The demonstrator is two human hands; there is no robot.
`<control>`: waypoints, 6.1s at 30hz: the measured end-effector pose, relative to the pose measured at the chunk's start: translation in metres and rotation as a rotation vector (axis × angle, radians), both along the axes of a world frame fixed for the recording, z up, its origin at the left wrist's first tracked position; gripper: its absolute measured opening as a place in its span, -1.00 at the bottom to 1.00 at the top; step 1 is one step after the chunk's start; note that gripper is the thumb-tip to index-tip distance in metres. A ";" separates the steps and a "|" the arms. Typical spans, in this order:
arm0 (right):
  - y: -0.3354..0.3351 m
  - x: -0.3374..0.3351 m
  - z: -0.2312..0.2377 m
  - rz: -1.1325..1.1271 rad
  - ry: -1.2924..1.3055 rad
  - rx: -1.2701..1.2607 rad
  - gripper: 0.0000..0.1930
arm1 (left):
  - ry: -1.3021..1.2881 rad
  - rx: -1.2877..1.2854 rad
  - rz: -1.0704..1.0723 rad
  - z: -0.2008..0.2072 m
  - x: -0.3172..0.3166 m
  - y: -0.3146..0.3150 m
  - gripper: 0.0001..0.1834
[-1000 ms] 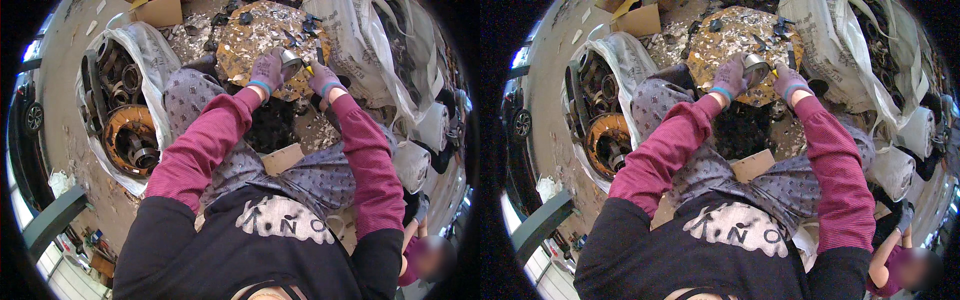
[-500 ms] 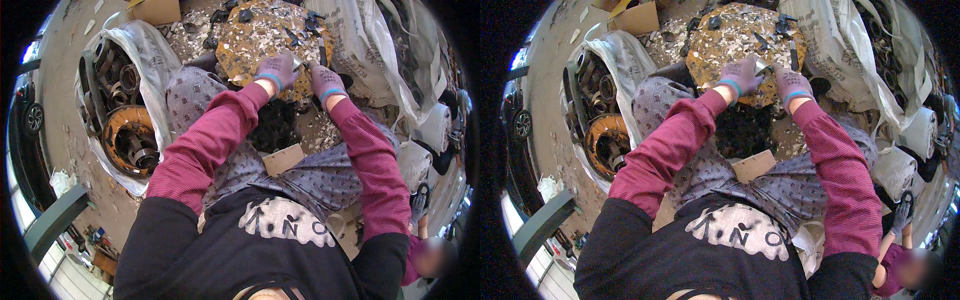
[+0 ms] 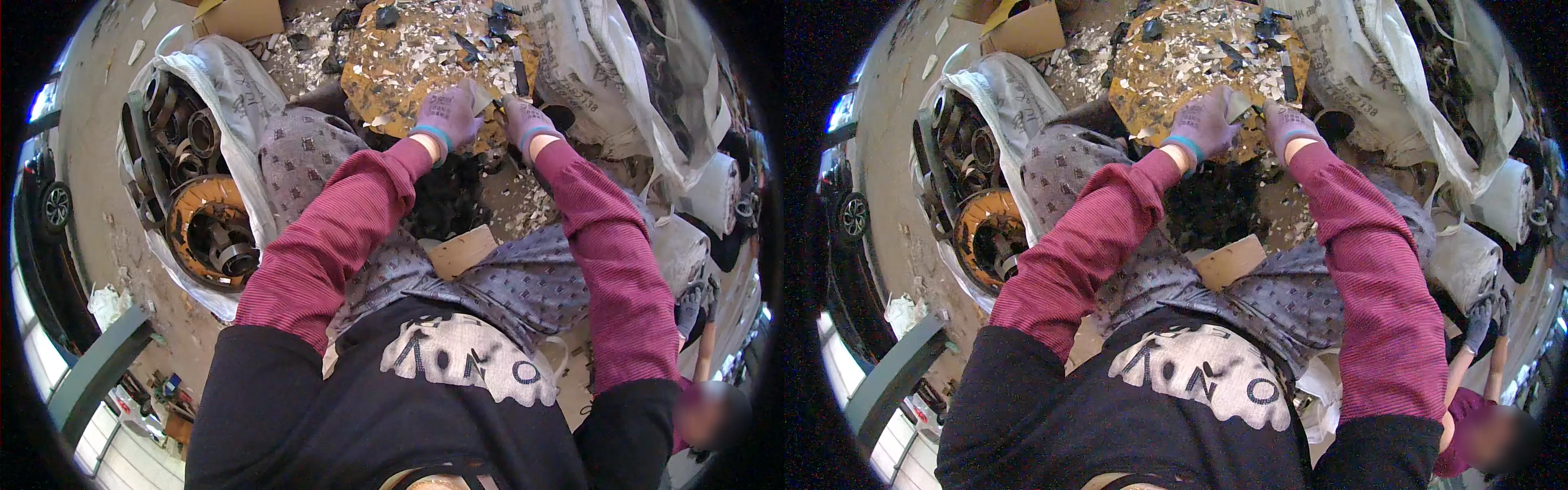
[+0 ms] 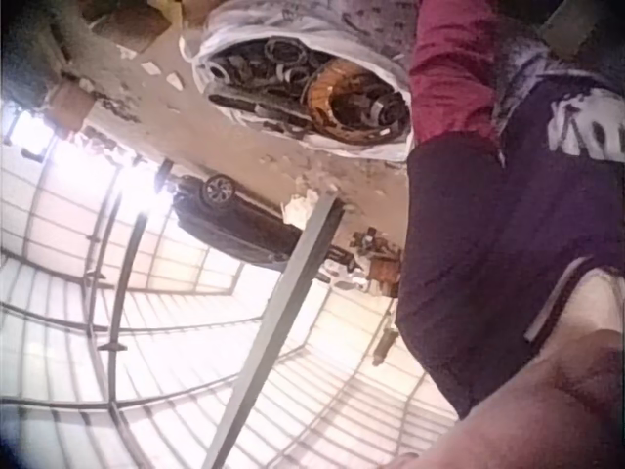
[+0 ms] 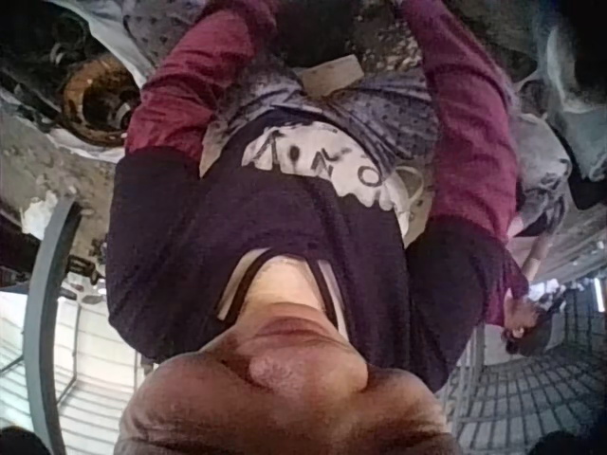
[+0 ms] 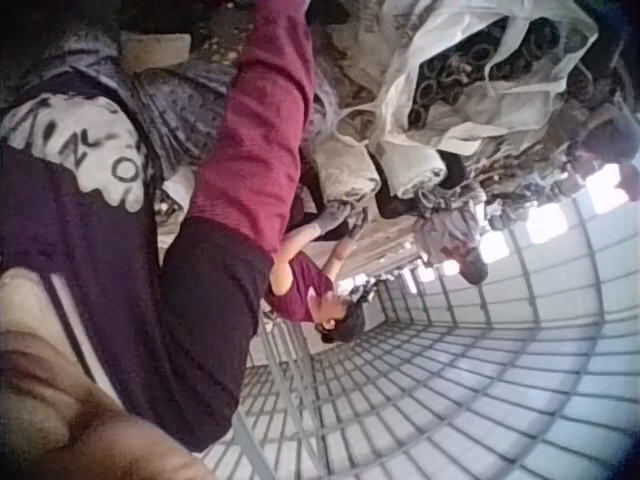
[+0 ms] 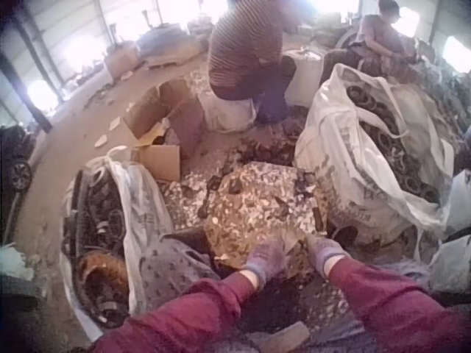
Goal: Sort through scrap metal components and clean circular parts with a utility knife.
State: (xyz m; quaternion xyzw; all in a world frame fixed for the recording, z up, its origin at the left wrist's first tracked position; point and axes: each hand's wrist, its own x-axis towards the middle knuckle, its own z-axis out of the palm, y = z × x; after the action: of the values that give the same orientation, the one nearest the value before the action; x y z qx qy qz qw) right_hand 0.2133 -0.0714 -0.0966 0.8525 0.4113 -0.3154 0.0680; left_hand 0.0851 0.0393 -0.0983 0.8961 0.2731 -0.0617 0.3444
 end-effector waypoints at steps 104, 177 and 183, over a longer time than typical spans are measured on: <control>0.018 -0.012 0.040 0.019 -0.097 -0.023 -0.70 | -0.157 -0.444 0.538 -0.037 0.000 0.011 -0.18; 0.029 0.023 -0.003 -0.046 0.242 -0.111 -0.74 | -0.206 -0.431 0.611 -0.034 0.011 0.017 -0.40; -0.023 0.004 -0.048 -0.263 0.672 -0.012 -0.65 | -0.322 -0.471 0.634 -0.024 0.008 0.005 -0.33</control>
State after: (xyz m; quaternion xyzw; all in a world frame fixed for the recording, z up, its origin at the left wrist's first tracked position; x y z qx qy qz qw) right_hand 0.2176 -0.0946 -0.1450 0.7464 0.2957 -0.5865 -0.1073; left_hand 0.0929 0.0440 -0.1220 0.6629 0.4561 0.1272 0.5800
